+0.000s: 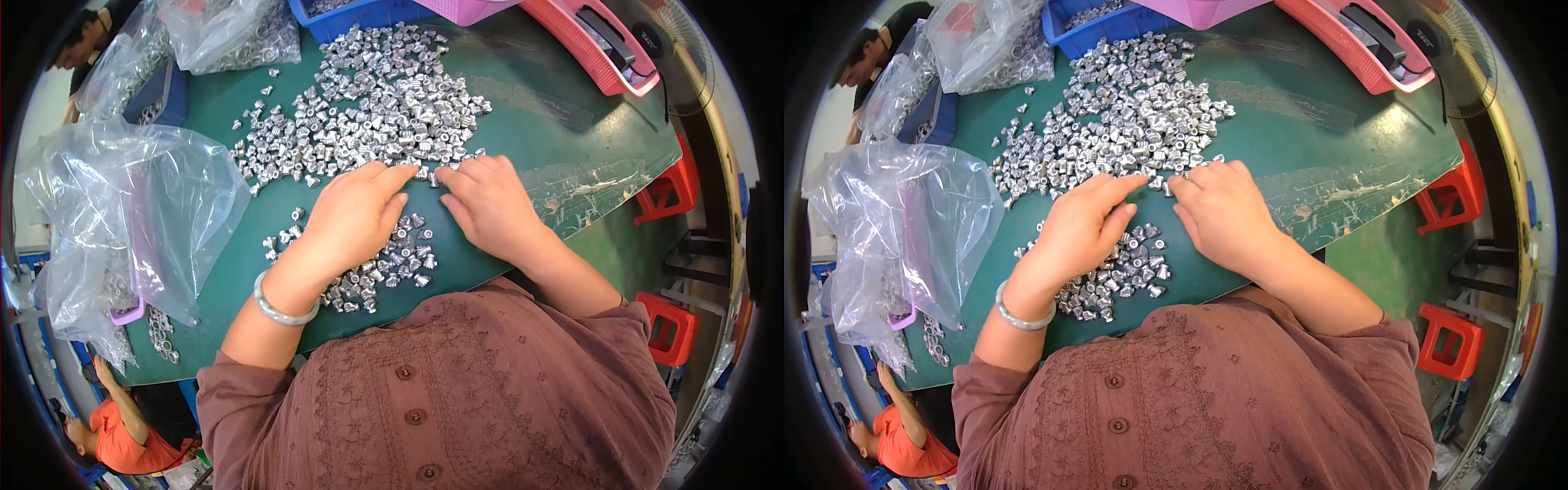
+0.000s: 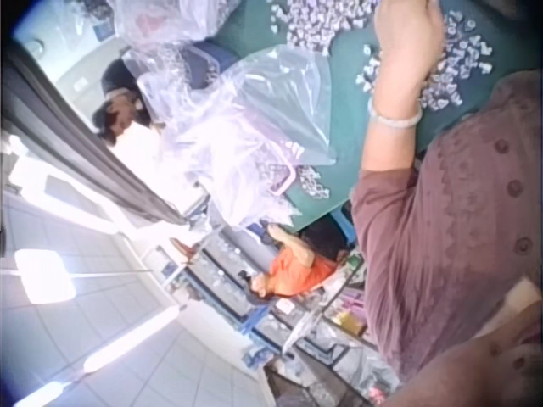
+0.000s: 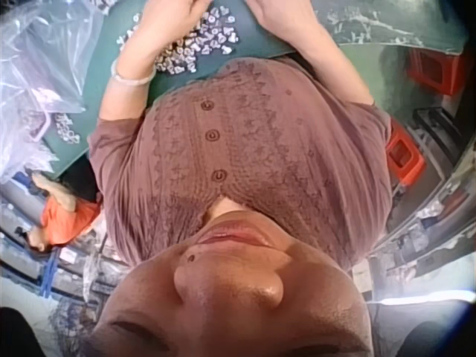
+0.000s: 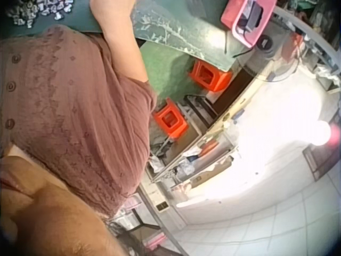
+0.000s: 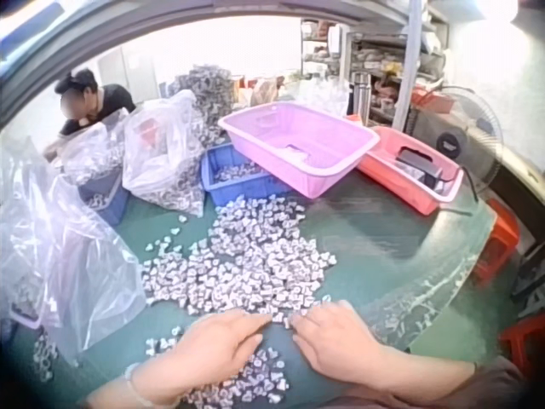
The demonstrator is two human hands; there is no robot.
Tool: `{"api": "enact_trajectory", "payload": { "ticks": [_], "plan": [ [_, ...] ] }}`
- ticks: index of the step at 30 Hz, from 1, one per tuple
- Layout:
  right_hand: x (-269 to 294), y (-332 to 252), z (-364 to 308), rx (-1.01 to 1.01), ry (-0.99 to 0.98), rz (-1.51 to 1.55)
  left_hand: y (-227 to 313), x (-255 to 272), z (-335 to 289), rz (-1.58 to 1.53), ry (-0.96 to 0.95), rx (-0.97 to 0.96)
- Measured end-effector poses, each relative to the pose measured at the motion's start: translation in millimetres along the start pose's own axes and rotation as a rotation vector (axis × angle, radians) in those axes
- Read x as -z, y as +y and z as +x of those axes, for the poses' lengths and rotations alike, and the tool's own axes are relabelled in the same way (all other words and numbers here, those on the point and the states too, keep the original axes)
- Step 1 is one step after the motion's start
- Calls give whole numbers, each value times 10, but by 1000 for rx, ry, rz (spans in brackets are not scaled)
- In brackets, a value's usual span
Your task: The person fits small metal parts together by hand from a pile on the table, sweeps the assembled parts into a purple basket, picks up a phone from a pink basket, and fits more metal parts together by hand.
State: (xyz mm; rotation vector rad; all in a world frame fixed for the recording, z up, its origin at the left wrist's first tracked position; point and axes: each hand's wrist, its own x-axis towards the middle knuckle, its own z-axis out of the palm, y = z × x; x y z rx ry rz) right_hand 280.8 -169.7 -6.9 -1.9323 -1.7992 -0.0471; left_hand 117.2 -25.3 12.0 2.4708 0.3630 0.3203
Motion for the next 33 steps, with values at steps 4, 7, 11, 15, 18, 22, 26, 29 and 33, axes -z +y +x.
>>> {"api": "enact_trajectory", "payload": {
  "ticks": [4,7,11,15,18,22,26,29,33],
  "plan": [
    [-67,-24,-64,26,-14,46,6,-125,129,114,9,-5],
    [-74,-28,-110,51,-26,126,8,-165,173,147,-18,10],
    [-30,9,-71,51,9,165,-8,-184,167,158,-25,23],
    [-28,124,8,-52,168,43,29,-79,130,103,-136,-5],
    [-10,128,-3,-54,104,31,24,32,110,67,-230,-81],
    [29,176,-35,-11,31,207,0,10,146,60,-217,-130],
    [31,226,-44,-78,78,136,84,-94,197,71,-35,-42],
    [14,218,-43,-68,96,81,99,-127,222,122,-110,-50],
    [15,187,-30,-48,89,79,78,-158,204,132,-112,-46]
  ]
}}
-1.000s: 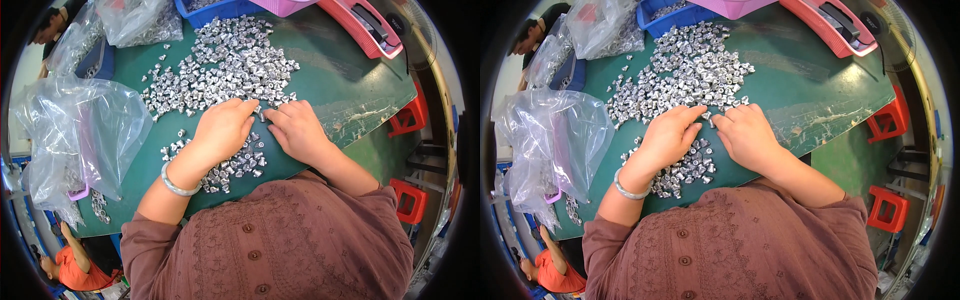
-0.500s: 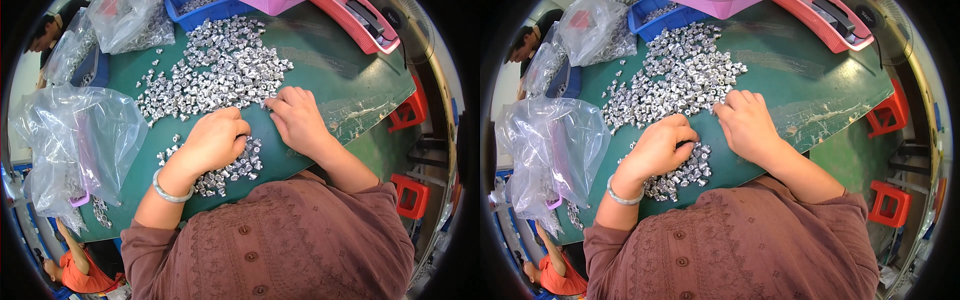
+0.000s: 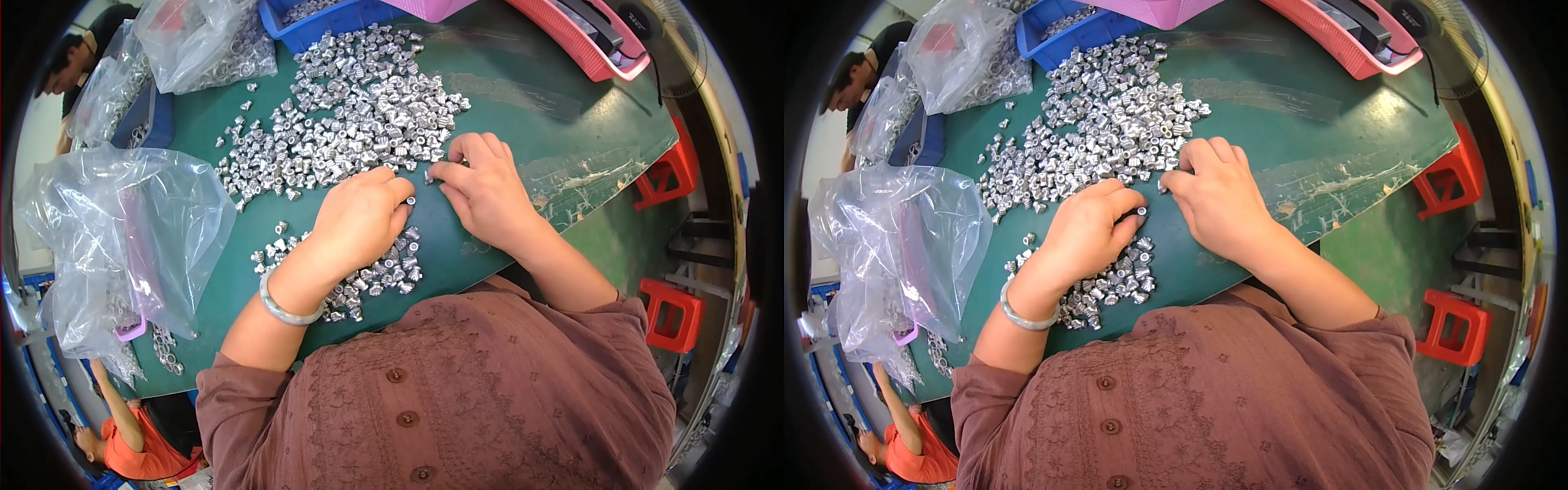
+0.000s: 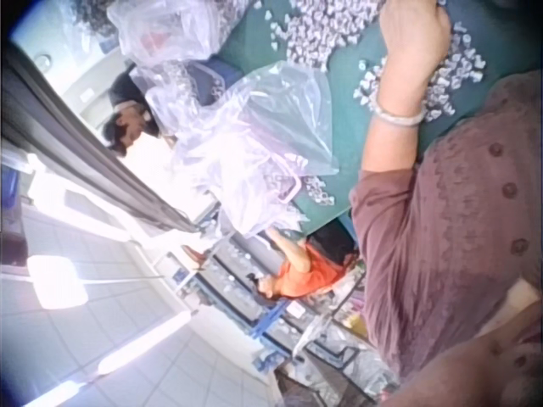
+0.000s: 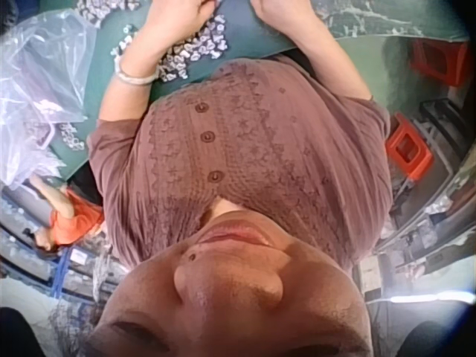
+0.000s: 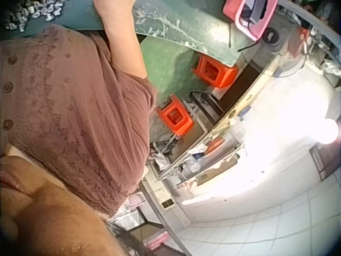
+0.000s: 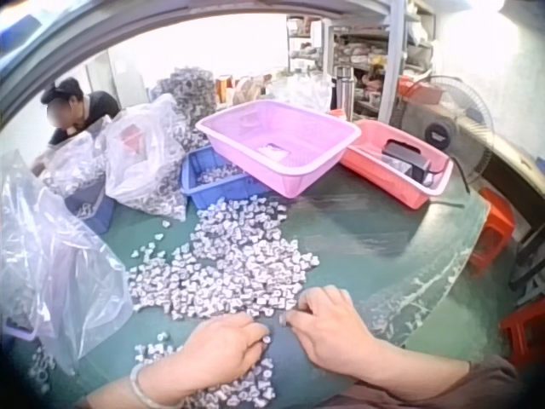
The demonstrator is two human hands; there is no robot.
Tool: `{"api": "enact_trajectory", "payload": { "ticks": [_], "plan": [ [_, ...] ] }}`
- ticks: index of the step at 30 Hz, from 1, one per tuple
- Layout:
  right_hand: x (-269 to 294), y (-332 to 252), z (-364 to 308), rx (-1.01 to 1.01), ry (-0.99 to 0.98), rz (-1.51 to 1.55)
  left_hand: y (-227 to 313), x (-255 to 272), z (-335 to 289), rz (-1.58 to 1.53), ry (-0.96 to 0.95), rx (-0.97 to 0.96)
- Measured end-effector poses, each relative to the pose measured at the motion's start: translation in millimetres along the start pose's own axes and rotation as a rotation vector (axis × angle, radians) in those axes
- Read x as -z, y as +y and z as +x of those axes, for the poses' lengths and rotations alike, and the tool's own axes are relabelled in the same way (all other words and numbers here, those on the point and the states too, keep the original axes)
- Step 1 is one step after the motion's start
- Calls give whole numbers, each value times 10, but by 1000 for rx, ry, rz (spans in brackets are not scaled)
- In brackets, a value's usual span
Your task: The person fits small metal parts together by hand from a pile on the table, sweeps the assembled parts into a purple basket, picks up a phone from a pink basket, and fits more metal parts together by hand.
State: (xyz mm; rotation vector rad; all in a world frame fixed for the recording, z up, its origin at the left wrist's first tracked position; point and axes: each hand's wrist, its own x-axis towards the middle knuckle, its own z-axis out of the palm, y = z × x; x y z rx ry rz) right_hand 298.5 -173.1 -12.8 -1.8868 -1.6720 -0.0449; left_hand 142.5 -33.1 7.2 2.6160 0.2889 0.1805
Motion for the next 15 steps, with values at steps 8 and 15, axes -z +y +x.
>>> {"api": "enact_trajectory", "payload": {
  "ticks": [8,15],
  "plan": [
    [104,105,-70,22,75,169,36,176,-48,-138,-101,-15],
    [123,172,-144,-71,74,78,69,37,-18,-173,-151,-191]
  ]
}}
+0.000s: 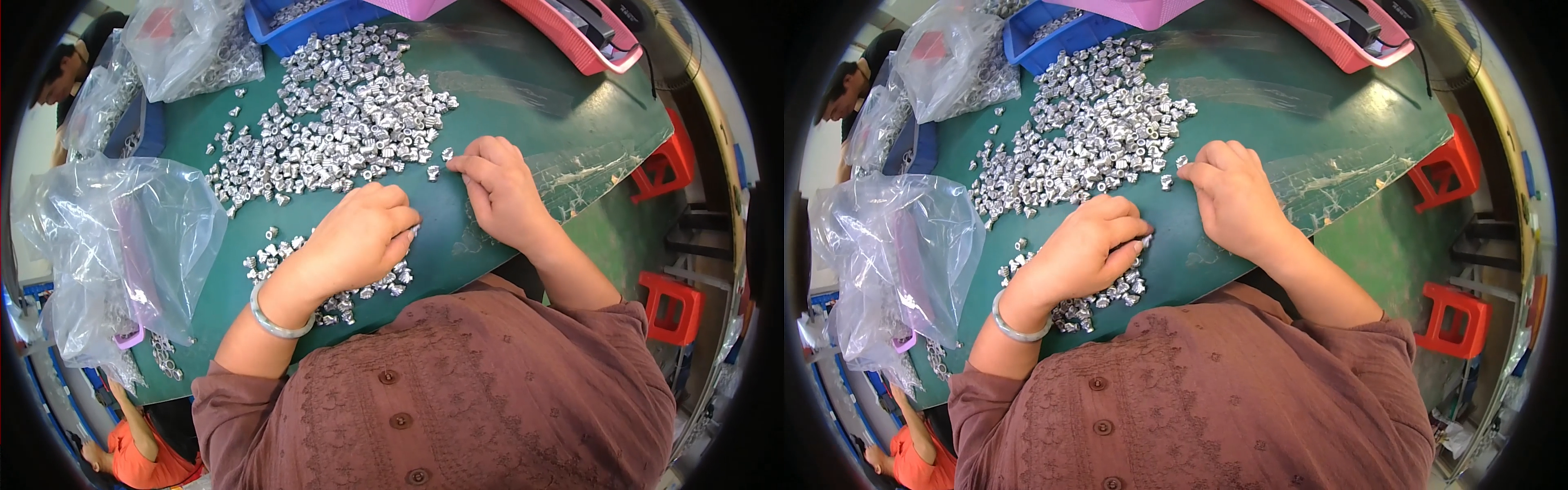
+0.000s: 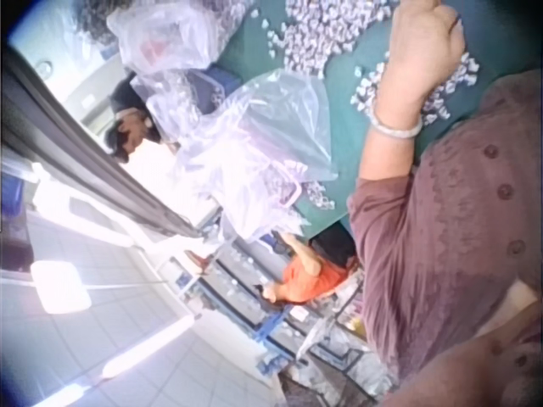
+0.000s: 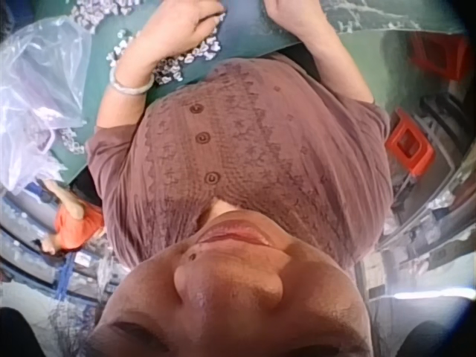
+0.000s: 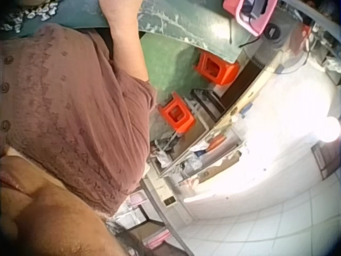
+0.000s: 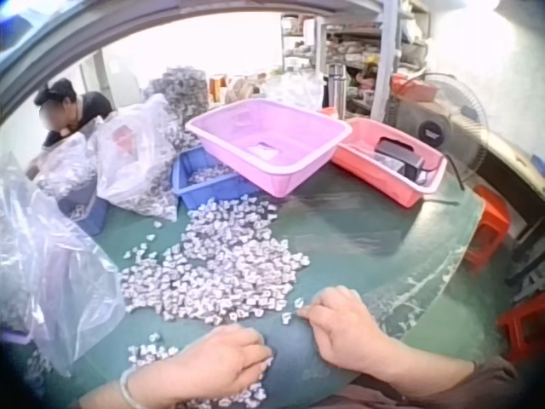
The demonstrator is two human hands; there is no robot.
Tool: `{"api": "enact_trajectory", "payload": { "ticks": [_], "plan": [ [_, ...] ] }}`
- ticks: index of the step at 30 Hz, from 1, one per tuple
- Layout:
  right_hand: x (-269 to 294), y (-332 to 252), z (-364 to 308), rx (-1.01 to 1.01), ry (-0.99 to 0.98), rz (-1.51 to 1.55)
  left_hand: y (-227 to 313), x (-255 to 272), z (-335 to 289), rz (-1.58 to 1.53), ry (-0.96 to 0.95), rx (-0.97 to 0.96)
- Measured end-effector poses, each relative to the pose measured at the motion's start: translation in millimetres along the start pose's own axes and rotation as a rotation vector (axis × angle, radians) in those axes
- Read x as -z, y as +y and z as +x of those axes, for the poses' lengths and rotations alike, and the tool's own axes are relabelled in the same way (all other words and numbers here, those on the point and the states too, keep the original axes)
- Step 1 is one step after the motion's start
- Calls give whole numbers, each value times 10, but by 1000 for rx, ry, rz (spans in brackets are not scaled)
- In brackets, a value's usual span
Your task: The person fits small metal parts together by hand from a pile on the table, sweeps the assembled parts into a purple basket, picks up a phone from a pink basket, and fits more metal parts together by hand.
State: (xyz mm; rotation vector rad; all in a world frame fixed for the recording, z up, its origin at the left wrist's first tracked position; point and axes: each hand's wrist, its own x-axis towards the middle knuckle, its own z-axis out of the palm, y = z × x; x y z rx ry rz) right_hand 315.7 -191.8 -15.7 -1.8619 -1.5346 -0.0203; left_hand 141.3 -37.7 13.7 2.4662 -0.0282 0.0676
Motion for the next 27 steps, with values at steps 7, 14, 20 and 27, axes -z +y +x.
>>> {"api": "enact_trajectory", "payload": {
  "ticks": [7,14,20,27],
  "plan": [
    [-28,-48,-12,42,-11,-71,-6,-10,14,-84,97,52],
    [23,38,47,20,65,-37,44,-79,105,32,170,72],
    [39,50,46,33,-92,-45,8,-71,56,31,85,91],
    [-29,11,169,3,-100,-36,-4,-50,38,31,153,102]
  ]
}}
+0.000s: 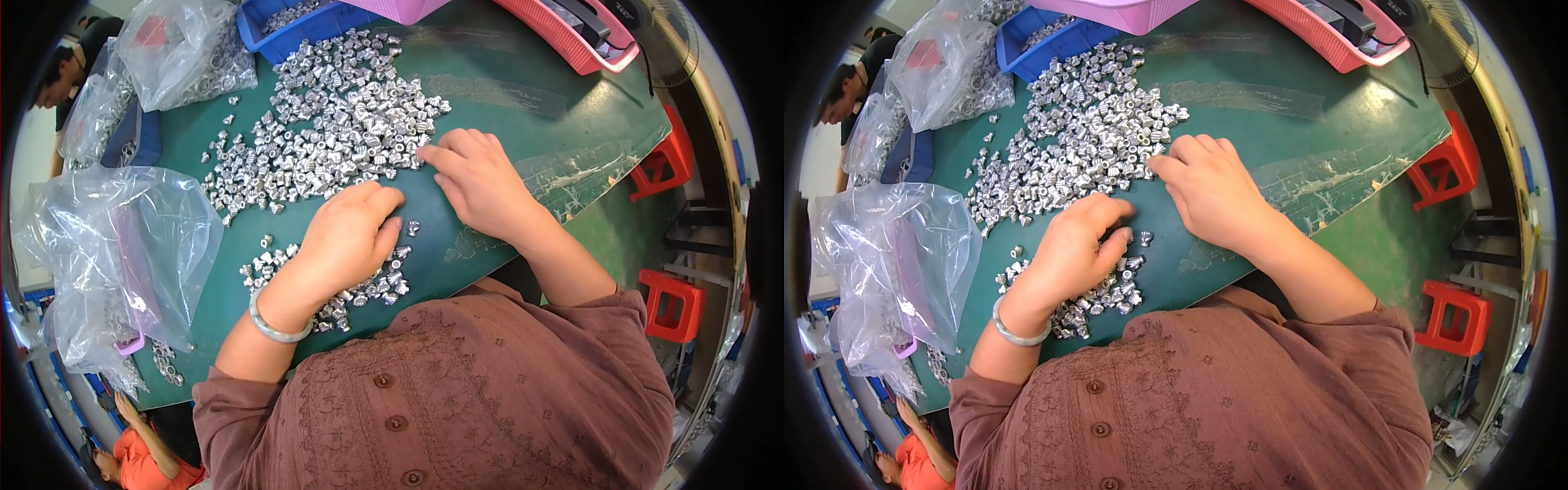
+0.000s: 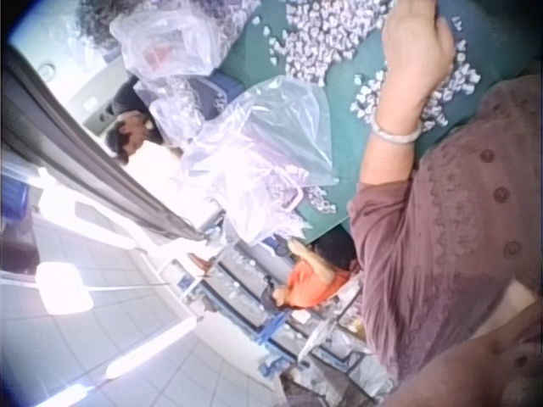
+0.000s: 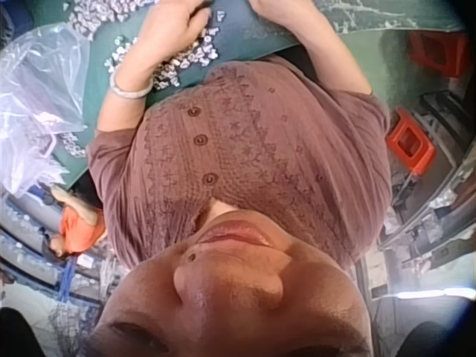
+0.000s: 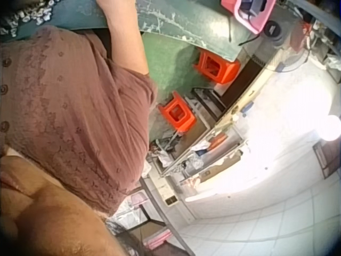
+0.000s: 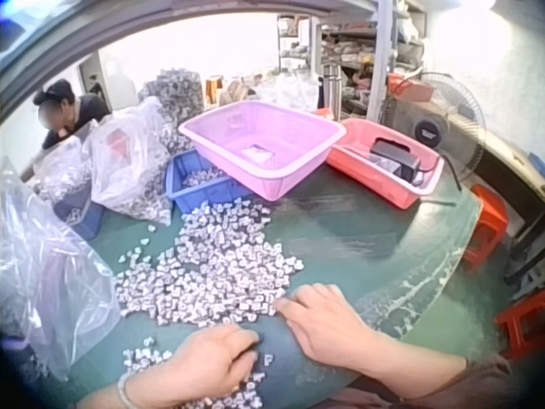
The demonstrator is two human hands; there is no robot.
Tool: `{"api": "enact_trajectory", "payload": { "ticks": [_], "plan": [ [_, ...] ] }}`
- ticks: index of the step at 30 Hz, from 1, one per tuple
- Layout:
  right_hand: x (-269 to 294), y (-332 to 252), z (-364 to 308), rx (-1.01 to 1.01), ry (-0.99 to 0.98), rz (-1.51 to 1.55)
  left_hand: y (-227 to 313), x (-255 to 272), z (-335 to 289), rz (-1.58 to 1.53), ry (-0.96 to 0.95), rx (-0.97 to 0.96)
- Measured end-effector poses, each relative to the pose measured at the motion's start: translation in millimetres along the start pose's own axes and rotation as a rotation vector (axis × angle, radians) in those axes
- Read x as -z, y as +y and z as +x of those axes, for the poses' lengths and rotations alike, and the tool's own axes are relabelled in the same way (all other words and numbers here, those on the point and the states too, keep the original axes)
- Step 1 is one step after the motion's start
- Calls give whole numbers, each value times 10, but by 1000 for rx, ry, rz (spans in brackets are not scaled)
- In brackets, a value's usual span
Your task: The person fits small metal parts together by hand from a pile on the table, sweeps the assembled parts into a purple basket, picks up a phone from a pink basket, and fits more metal parts together by hand.
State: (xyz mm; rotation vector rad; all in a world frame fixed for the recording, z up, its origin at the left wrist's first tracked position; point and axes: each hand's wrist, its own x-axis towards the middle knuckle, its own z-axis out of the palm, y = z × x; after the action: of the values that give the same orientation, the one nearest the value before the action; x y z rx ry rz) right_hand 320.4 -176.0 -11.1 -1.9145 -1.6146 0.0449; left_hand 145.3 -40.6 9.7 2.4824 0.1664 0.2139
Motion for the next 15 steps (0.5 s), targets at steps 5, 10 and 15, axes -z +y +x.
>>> {"api": "enact_trajectory", "payload": {
  "ticks": [5,10,15],
  "plan": [
    [30,32,1,117,-243,152,5,5,31,219,104,88],
    [-67,-22,124,41,-129,33,2,2,58,245,87,90],
    [-9,21,92,86,-164,62,-18,43,-25,167,106,36]
  ]
}}
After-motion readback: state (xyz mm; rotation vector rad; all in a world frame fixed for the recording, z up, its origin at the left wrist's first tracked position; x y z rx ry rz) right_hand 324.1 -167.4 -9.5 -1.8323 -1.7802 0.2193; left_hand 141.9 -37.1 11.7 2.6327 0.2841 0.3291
